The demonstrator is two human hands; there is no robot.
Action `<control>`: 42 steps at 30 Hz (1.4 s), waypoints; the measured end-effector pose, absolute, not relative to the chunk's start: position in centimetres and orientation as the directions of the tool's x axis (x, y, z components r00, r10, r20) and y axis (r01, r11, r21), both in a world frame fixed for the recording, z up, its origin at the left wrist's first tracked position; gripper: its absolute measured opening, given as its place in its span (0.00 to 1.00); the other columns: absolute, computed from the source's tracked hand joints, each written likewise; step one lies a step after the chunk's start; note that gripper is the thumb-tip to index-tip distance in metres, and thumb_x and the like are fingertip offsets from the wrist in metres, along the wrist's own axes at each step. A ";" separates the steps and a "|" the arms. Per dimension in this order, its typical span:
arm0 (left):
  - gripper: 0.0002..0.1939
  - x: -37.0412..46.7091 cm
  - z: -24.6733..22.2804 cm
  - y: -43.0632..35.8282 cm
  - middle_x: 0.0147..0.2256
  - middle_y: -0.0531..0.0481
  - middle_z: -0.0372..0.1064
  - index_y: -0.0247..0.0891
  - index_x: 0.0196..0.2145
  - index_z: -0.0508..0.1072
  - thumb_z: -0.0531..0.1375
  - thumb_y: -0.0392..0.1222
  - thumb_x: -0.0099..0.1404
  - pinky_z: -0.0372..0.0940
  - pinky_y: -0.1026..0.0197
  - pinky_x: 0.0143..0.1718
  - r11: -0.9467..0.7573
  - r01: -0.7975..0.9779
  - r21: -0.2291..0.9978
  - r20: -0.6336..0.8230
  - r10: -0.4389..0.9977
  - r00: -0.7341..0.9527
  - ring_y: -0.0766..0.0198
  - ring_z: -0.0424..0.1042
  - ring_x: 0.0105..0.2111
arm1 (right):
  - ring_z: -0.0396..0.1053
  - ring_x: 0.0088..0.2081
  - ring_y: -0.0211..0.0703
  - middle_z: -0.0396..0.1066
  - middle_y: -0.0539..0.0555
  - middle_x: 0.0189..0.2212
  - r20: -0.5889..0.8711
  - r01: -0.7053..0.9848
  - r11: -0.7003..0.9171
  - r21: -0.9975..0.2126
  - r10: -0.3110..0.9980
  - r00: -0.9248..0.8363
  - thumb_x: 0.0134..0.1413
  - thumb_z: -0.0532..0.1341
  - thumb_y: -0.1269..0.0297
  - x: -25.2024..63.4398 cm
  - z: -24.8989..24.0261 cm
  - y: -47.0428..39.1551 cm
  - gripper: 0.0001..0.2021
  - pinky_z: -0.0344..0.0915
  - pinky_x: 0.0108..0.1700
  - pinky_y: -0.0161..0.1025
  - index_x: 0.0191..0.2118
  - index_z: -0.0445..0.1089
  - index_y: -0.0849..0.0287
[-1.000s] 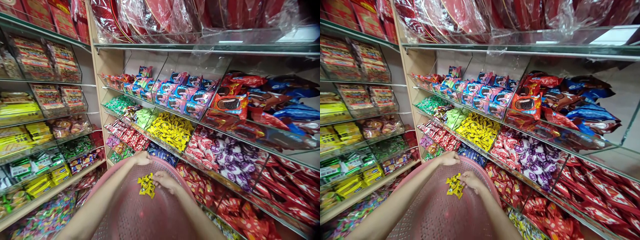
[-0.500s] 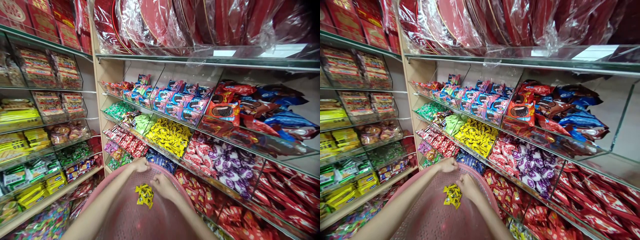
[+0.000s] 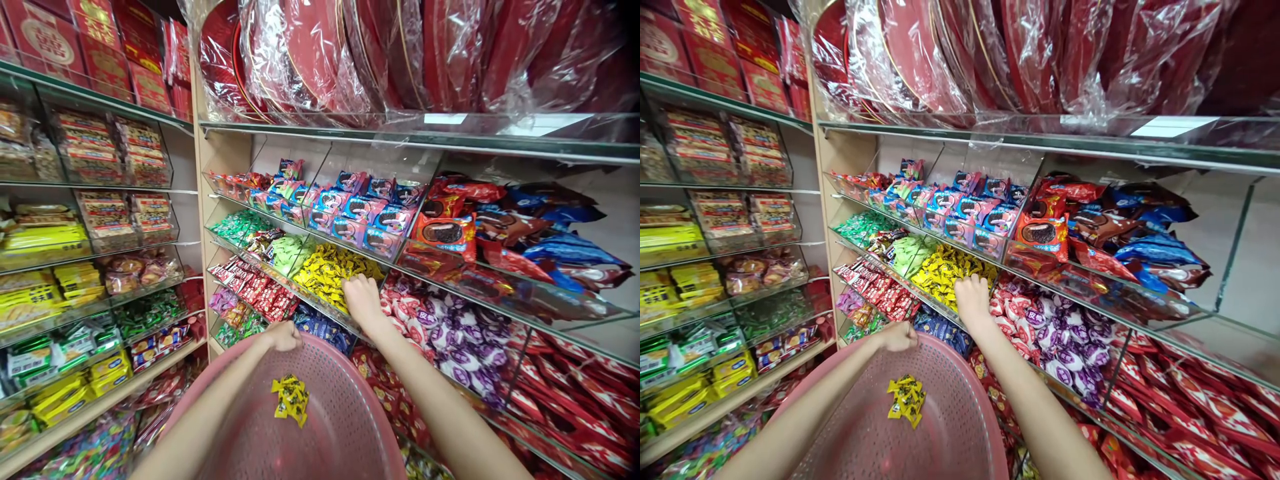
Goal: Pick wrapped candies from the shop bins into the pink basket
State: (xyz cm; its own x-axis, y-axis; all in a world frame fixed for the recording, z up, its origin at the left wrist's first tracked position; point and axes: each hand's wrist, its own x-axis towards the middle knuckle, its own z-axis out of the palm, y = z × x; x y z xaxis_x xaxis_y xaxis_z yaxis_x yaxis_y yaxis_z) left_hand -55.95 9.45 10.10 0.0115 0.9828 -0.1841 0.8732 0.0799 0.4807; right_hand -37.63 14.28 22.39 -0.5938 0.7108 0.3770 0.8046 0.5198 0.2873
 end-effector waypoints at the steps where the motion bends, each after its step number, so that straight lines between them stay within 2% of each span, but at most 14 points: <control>1: 0.12 -56.0 10.1 9.5 0.26 0.59 0.71 0.42 0.23 0.76 0.54 0.46 0.50 0.57 0.68 0.33 0.077 0.874 0.480 -0.183 0.983 0.014 0.66 0.68 0.34 | 0.64 0.41 0.54 0.72 0.65 0.34 0.381 0.803 0.524 0.285 0.706 -0.597 0.55 0.50 0.77 -37.6 22.3 14.3 0.12 0.51 0.37 0.44 0.36 0.71 0.64; 5: 0.12 -56.0 9.9 9.6 0.25 0.58 0.71 0.42 0.24 0.77 0.55 0.47 0.49 0.56 0.69 0.31 0.076 0.873 0.482 -0.179 0.984 0.013 0.66 0.68 0.33 | 0.63 0.40 0.53 0.71 0.63 0.33 0.437 0.793 0.545 0.273 0.663 -0.607 0.57 0.51 0.74 -37.0 22.6 13.5 0.10 0.49 0.37 0.44 0.34 0.70 0.62; 8: 0.12 -56.1 9.7 9.7 0.23 0.58 0.69 0.42 0.25 0.77 0.54 0.47 0.49 0.55 0.69 0.30 0.070 0.879 0.472 -0.184 0.983 0.021 0.67 0.67 0.31 | 0.61 0.38 0.51 0.69 0.61 0.31 0.506 0.757 0.593 0.273 0.581 -0.637 0.59 0.51 0.71 -36.1 22.8 12.2 0.10 0.49 0.36 0.43 0.33 0.69 0.61; 11: 0.12 -56.1 9.7 9.8 0.22 0.58 0.68 0.41 0.23 0.76 0.54 0.47 0.50 0.56 0.69 0.30 0.063 0.891 0.450 -0.188 0.982 0.025 0.68 0.66 0.29 | 0.60 0.36 0.46 0.69 0.57 0.31 0.570 0.640 0.713 0.286 0.411 -0.712 0.60 0.50 0.68 -35.2 21.8 10.7 0.10 0.51 0.37 0.42 0.33 0.68 0.59; 15: 0.12 -56.0 9.7 9.8 0.23 0.57 0.68 0.41 0.24 0.75 0.55 0.47 0.49 0.57 0.68 0.29 0.076 0.897 0.435 -0.181 0.983 0.004 0.67 0.65 0.28 | 0.60 0.41 0.43 0.70 0.55 0.36 0.653 0.379 0.868 0.320 0.088 -0.752 0.62 0.49 0.69 -34.3 19.0 9.2 0.11 0.53 0.44 0.42 0.42 0.68 0.60; 17: 0.11 -55.9 9.8 9.7 0.23 0.56 0.68 0.41 0.25 0.75 0.56 0.47 0.48 0.57 0.68 0.28 0.084 0.906 0.414 -0.172 0.985 -0.013 0.66 0.65 0.27 | 0.61 0.42 0.43 0.71 0.56 0.37 0.663 0.298 0.901 0.316 0.015 -0.748 0.62 0.49 0.69 -34.1 17.6 8.7 0.12 0.53 0.45 0.42 0.44 0.68 0.60; 19: 0.11 -55.8 9.8 9.7 0.22 0.55 0.67 0.41 0.24 0.75 0.58 0.48 0.48 0.57 0.68 0.28 0.093 0.913 0.396 -0.174 0.984 -0.025 0.66 0.66 0.27 | 0.62 0.41 0.42 0.71 0.55 0.36 0.661 0.270 0.928 0.258 0.035 -0.749 0.62 0.49 0.69 -34.1 16.5 8.4 0.11 0.54 0.45 0.42 0.43 0.68 0.59; 24: 0.12 -55.6 10.2 9.5 0.21 0.54 0.66 0.40 0.23 0.74 0.57 0.50 0.49 0.57 0.67 0.28 0.098 0.923 0.372 -0.187 0.982 -0.029 0.65 0.66 0.27 | 0.63 0.38 0.41 0.70 0.54 0.33 0.660 0.310 0.950 -0.031 0.253 -0.708 0.59 0.53 0.69 -34.6 15.7 7.7 0.07 0.56 0.41 0.40 0.39 0.68 0.59; 29: 0.13 -55.6 10.6 9.4 0.21 0.54 0.65 0.39 0.23 0.74 0.55 0.50 0.50 0.57 0.67 0.29 0.077 0.930 0.360 -0.191 0.982 -0.008 0.66 0.64 0.26 | 0.63 0.36 0.41 0.69 0.53 0.30 0.625 0.333 0.925 -0.183 0.371 -0.686 0.58 0.53 0.68 -35.2 15.9 6.8 0.07 0.57 0.39 0.39 0.34 0.68 0.58; 32: 0.12 -55.7 10.5 9.4 0.22 0.55 0.66 0.39 0.25 0.75 0.56 0.48 0.49 0.57 0.68 0.30 0.068 0.923 0.378 -0.198 0.980 0.009 0.67 0.65 0.28 | 0.63 0.34 0.40 0.69 0.51 0.28 0.586 0.334 0.877 -0.346 0.480 -0.653 0.55 0.56 0.68 -35.5 16.1 6.4 0.05 0.57 0.38 0.37 0.30 0.67 0.57; 36: 0.12 -55.9 10.2 9.6 0.24 0.56 0.69 0.40 0.28 0.77 0.56 0.45 0.48 0.57 0.69 0.30 0.058 0.903 0.426 -0.202 0.979 0.033 0.67 0.65 0.29 | 0.64 0.32 0.39 0.68 0.49 0.26 0.464 0.330 0.760 -0.560 0.618 -0.634 0.53 0.57 0.67 -35.7 15.6 6.3 0.04 0.59 0.36 0.35 0.28 0.67 0.57; 37: 0.12 -56.0 10.1 9.6 0.24 0.56 0.70 0.40 0.28 0.77 0.56 0.44 0.48 0.57 0.69 0.30 0.052 0.896 0.441 -0.202 0.978 0.043 0.67 0.65 0.29 | 0.64 0.32 0.39 0.69 0.49 0.26 0.426 0.346 0.743 -0.573 0.631 -0.649 0.52 0.57 0.67 -35.7 15.2 6.3 0.04 0.59 0.35 0.35 0.28 0.67 0.57; 39: 0.12 -56.1 9.8 9.8 0.24 0.56 0.69 0.40 0.27 0.77 0.55 0.44 0.49 0.57 0.69 0.29 0.044 0.890 0.454 -0.199 0.979 0.053 0.68 0.65 0.28 | 0.65 0.32 0.40 0.69 0.49 0.25 0.334 0.420 0.743 -0.521 0.631 -0.700 0.52 0.57 0.68 -35.8 13.9 6.5 0.05 0.58 0.35 0.35 0.27 0.67 0.57; 42: 0.13 -56.2 9.4 9.9 0.22 0.56 0.68 0.38 0.24 0.76 0.54 0.45 0.49 0.56 0.69 0.29 0.039 0.891 0.453 -0.178 0.983 0.047 0.69 0.64 0.27 | 0.66 0.34 0.43 0.71 0.52 0.27 0.146 0.565 0.773 -0.290 0.619 -0.772 0.52 0.55 0.72 -36.2 10.9 7.0 0.06 0.58 0.39 0.37 0.27 0.67 0.58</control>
